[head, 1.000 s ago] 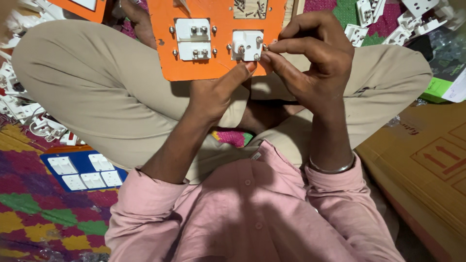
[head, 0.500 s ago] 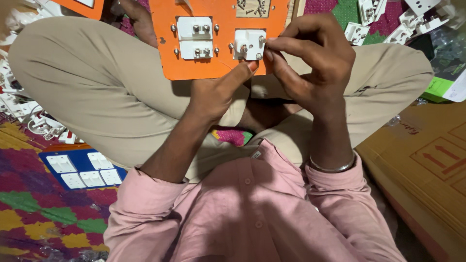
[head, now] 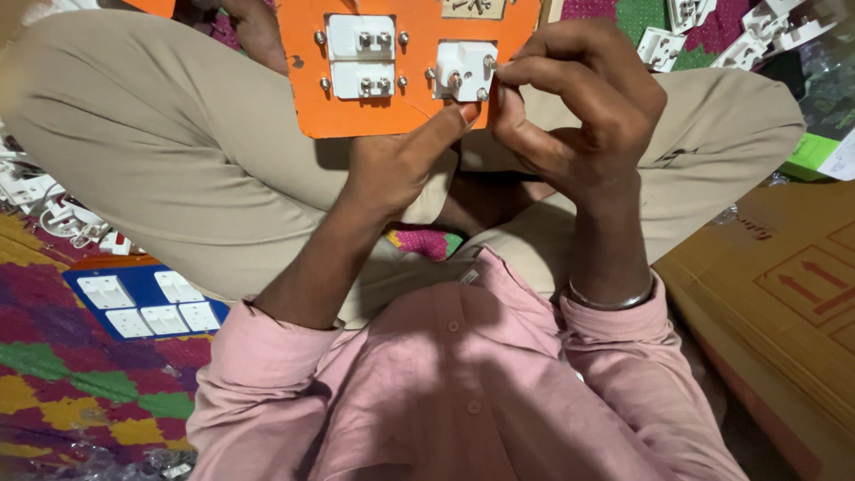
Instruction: The person sits cross-legged on a floor mat and assembles electrical switch and socket plates onto orange mounting boards, pressing white switch and socket modules into the cutouts and fitting screws by hand. They work through several boards one at a time, turning them over to secure the modules from the back.
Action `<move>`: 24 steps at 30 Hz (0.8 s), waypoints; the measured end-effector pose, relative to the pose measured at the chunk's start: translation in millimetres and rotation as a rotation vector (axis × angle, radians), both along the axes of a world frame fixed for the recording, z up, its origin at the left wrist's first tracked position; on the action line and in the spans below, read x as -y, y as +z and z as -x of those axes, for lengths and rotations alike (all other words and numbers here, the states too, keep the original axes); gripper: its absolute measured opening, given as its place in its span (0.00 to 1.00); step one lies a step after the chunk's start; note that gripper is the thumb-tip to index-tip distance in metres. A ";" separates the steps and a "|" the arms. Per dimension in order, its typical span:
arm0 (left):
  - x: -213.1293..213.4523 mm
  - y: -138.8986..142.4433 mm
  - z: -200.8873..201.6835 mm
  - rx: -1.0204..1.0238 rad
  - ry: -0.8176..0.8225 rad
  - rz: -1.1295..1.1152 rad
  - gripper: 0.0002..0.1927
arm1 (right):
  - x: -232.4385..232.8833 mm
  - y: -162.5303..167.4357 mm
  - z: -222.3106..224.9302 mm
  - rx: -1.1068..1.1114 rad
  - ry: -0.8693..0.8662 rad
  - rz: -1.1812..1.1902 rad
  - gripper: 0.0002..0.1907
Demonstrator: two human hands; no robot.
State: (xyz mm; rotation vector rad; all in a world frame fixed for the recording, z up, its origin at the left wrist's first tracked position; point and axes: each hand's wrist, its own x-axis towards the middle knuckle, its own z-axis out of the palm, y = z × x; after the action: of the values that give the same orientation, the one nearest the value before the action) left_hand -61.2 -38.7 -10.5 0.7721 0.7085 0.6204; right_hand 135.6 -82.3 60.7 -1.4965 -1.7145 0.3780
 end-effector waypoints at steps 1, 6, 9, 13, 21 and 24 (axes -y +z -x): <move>0.0 0.3 -0.4 -0.018 -0.004 -0.038 0.10 | 0.1 -0.4 -0.6 -0.003 0.005 -0.011 0.12; -0.6 2.1 -1.1 -0.030 -0.003 -0.073 0.09 | -0.5 -1.7 -2.6 0.018 -0.010 0.001 0.12; -0.7 2.7 -0.9 -0.052 -0.021 -0.059 0.10 | -0.5 -1.7 -2.2 0.000 0.002 -0.003 0.13; -0.2 1.6 -2.1 -0.026 -0.003 0.017 0.10 | 0.1 -1.1 -1.4 -0.044 0.009 0.029 0.14; 0.0 0.4 -1.3 -0.050 -0.016 -0.045 0.10 | -0.2 -3.9 -6.4 -0.117 0.031 0.026 0.11; -0.5 1.3 -2.0 0.031 0.014 0.024 0.10 | 1.2 -5.1 -7.6 -0.133 0.038 0.037 0.11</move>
State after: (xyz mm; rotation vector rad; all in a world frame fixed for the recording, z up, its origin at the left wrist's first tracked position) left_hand -59.2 -38.3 -9.1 0.7344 0.6918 0.6342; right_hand 143.2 -83.5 55.6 -1.4344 -1.6403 0.5204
